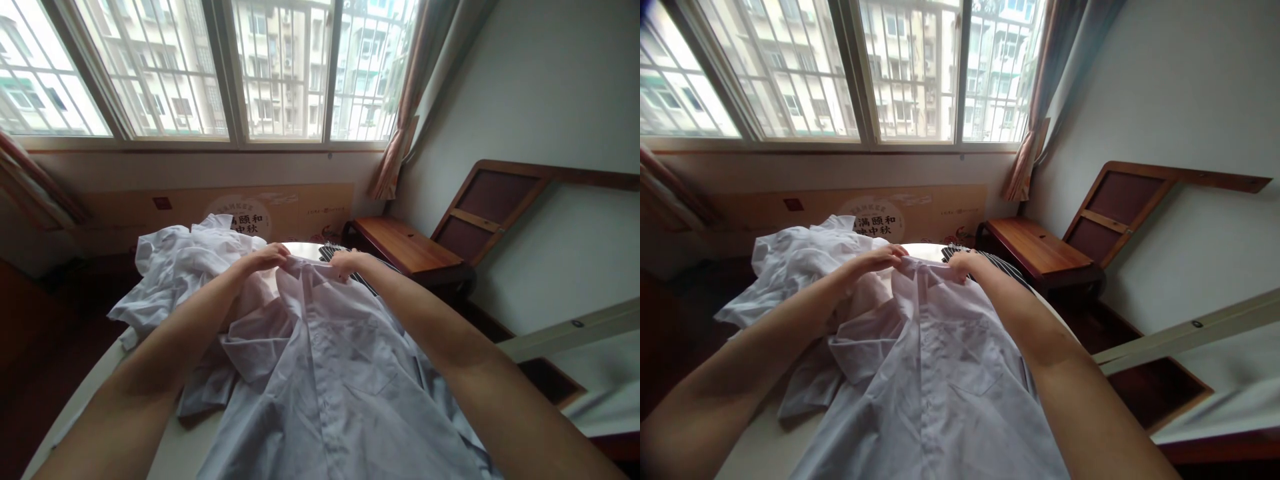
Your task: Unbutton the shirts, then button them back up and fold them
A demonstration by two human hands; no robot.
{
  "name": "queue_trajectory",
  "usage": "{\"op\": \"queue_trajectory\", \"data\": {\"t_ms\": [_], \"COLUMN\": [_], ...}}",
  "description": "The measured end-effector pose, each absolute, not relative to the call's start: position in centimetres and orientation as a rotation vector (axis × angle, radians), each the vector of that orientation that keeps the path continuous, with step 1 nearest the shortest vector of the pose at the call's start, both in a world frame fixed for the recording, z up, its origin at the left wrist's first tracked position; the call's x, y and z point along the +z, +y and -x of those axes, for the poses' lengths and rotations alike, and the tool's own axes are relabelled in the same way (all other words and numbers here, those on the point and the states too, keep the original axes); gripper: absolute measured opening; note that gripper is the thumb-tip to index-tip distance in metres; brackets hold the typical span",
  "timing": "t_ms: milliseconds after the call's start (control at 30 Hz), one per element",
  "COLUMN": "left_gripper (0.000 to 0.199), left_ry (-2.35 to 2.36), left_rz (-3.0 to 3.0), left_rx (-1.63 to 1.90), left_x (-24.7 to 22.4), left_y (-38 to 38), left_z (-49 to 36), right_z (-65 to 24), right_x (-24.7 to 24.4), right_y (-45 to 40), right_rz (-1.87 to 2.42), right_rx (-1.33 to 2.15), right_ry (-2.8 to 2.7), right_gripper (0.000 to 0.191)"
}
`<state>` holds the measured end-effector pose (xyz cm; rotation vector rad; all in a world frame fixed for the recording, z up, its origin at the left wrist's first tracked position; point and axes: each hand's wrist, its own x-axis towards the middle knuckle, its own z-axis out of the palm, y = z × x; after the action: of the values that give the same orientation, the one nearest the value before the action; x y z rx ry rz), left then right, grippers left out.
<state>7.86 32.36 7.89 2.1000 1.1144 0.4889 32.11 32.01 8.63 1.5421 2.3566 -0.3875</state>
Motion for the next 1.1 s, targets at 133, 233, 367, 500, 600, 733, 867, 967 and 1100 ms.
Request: {"op": "queue_trajectory", "data": {"t_ms": [133, 233, 367, 500, 600, 733, 867, 967, 1100], "left_gripper": [0.011, 0.019, 0.037, 0.047, 0.049, 0.050, 0.041, 0.034, 0.029], "left_ry": [1.205, 1.164, 1.002, 1.303, 1.798, 2.054, 1.996, 1.938, 2.008], "left_rz": [-1.915, -1.775, -1.757, -1.957, -2.144, -2.405, -2.444, -2.587, -2.579], "left_rx": [0.499, 0.545, 0.760, 0.968, 0.942, 0.583, 0.388, 0.415, 0.174], "left_x": [9.6, 9.7, 8.7, 7.0, 5.6, 4.4, 5.3, 6.3, 5.8], "left_y": [31.7, 31.1, 31.3, 31.9, 31.7, 30.1, 25.9, 21.1, 16.1], "left_z": [-5.9, -5.5, -7.6, -10.6, -12.2, -12.7, -10.5, -7.5, -4.3], "right_z": [-33.4, -34.5, -35.0, -34.7, -33.9, -32.8, -32.4, -32.0, -29.6], "right_x": [10.4, 11.2, 10.9, 9.6, 7.6, 4.1, 2.9, 3.6, 3.4], "right_y": [32.1, 31.9, 32.3, 33.7, 34.2, 32.3, 28.1, 23.7, 17.2], "right_rz": [-1.678, -1.750, -2.005, -2.301, -2.445, -2.388, -2.317, -2.147, -1.815], "right_rx": [-0.763, -1.275, -1.342, -0.934, -0.437, 0.096, 0.270, 0.225, -0.119], "right_ry": [2.470, 2.510, 2.509, 2.575, 2.620, 2.526, 2.634, 2.834, 2.997], "right_gripper": [0.034, 0.024, 0.013, 0.029, 0.046, 0.049, 0.049, 0.058, 0.074]}}
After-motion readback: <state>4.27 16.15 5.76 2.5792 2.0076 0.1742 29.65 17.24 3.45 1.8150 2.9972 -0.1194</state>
